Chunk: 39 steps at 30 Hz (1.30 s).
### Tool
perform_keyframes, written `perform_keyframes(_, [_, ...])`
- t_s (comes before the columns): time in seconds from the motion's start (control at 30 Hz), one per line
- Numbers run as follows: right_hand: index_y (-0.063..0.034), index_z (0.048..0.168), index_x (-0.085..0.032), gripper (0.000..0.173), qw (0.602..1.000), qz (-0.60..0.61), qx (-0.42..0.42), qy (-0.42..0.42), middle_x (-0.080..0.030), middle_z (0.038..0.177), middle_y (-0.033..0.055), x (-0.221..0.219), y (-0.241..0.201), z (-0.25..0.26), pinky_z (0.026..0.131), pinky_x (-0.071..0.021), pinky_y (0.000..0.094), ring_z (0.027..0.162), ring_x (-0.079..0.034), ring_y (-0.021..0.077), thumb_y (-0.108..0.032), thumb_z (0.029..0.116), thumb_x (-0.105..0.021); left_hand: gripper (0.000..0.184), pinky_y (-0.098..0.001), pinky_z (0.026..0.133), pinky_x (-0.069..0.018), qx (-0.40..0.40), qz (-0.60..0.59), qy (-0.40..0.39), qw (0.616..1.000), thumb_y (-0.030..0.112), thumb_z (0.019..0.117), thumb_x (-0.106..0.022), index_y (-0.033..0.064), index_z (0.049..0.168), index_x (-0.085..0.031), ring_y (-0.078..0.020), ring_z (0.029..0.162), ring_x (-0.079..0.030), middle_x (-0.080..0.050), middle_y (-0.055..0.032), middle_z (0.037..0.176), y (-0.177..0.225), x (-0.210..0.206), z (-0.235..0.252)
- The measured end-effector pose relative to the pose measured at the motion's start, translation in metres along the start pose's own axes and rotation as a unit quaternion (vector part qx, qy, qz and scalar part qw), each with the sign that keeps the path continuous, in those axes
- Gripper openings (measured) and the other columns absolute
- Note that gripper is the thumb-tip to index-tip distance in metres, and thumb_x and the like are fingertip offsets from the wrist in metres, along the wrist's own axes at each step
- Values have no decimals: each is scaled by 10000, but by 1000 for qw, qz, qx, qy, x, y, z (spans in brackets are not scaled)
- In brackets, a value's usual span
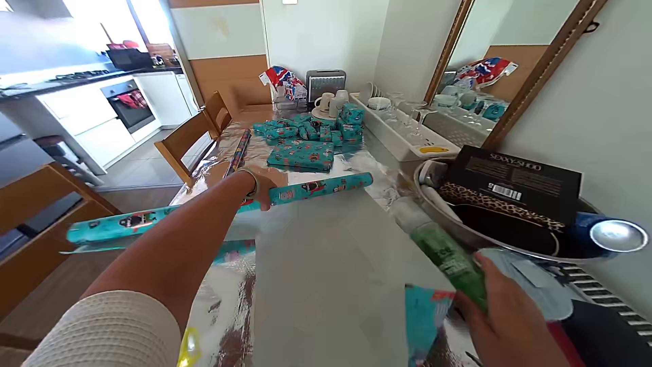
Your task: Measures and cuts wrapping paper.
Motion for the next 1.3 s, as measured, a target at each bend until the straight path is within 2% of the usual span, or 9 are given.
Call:
perform_keyframes(0.17, [236,1500,-211,695,990,69,73,99,-362,1461,477,41,-27,-25,1148,-390,492,1355,-470,482,-120,1003,-540,645,-654,1044,-428,-35,68,20,997,159,858,-832,-13,1411,-546,-450,1259,-577,-604,-273,1343,24,-10,18])
perform_keyframes(0.27, [136,1536,-101,696,919,369,133,43,-421,1485,119,48,-46,-35,1067,-533,339,1294,-552,99,-147,1054,-516,682,-659,1027,-440,-41,64,35,996,141,839,-836,3,1428,-521,-455,1252,-581,-600,-275,1344,34,-14,32])
perform_keyframes(0.33, [-12,1562,-193,659,851,511,109,-57,-526,1443,-20,38,-61,-37,1042,-570,450,1252,-613,128,-198,1055,-570,715,-658,1034,-438,-34,58,40,997,150,837,-843,20,1452,-501,-452,1262,-580,-597,-271,1357,38,-15,35])
perform_keyframes(0.4, [18,1567,-189,655,821,541,85,-159,-507,1461,49,16,-67,-30,1045,-565,496,1272,-605,192,-169,1053,-549,682,-657,1037,-435,-30,48,54,997,162,843,-836,13,1431,-523,-450,1265,-578,-603,-268,1348,41,-14,30])
perform_keyframes(0.6, [-97,1573,-387,612,871,296,241,-310,-522,1472,105,-57,-15,12,1055,-526,331,1304,-562,140,-349,1041,-550,579,-653,1041,-440,-28,8,114,993,144,846,-824,-6,1354,-590,-455,1246,-585,-621,-271,1311,32,-21,30])
perform_keyframes(0.77, [-100,1566,-409,583,874,186,251,-373,-467,1540,151,-67,1,24,1180,-390,436,1427,-453,251,-211,1013,-556,834,-716,1056,-387,-8,-16,167,986,239,818,-868,146,1540,-459,-464,1407,-429,-488,-241,1493,30,-29,18])
perform_keyframes(0.97, [-88,1539,-456,573,863,173,283,-382,-485,1534,166,-78,-10,11,1187,-374,462,1431,-452,301,-98,985,-603,866,-696,1174,-239,-79,-16,223,971,313,882,-819,116,1596,-370,-459,1539,-200,-297,-248,1638,81,-23,-77])
perform_keyframes(1.17, [-114,1544,-462,607,881,123,279,-361,-507,1514,177,-78,-19,1,1147,-424,488,1398,-489,339,-95,968,-650,496,-560,1010,-510,-282,-95,204,933,467,922,-732,125,1279,-692,-317,1251,-603,-660,-121,1309,136,-121,-214])
perform_keyframes(1.3, [-142,1552,-466,599,895,88,277,-338,-499,1540,147,-73,-22,-10,1154,-429,471,1418,-485,315,-141,983,-653,619,-612,1126,-399,-266,-111,177,941,465,836,-818,134,1333,-655,-386,1447,-433,-498,-157,1534,142,-203,-229])
Point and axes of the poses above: each hand's wrist, its own z-axis towards the middle knuckle, its own x-axis out of the back of the hand, y = z × x, the point moved 2 cm from there along z, towards the middle knuckle
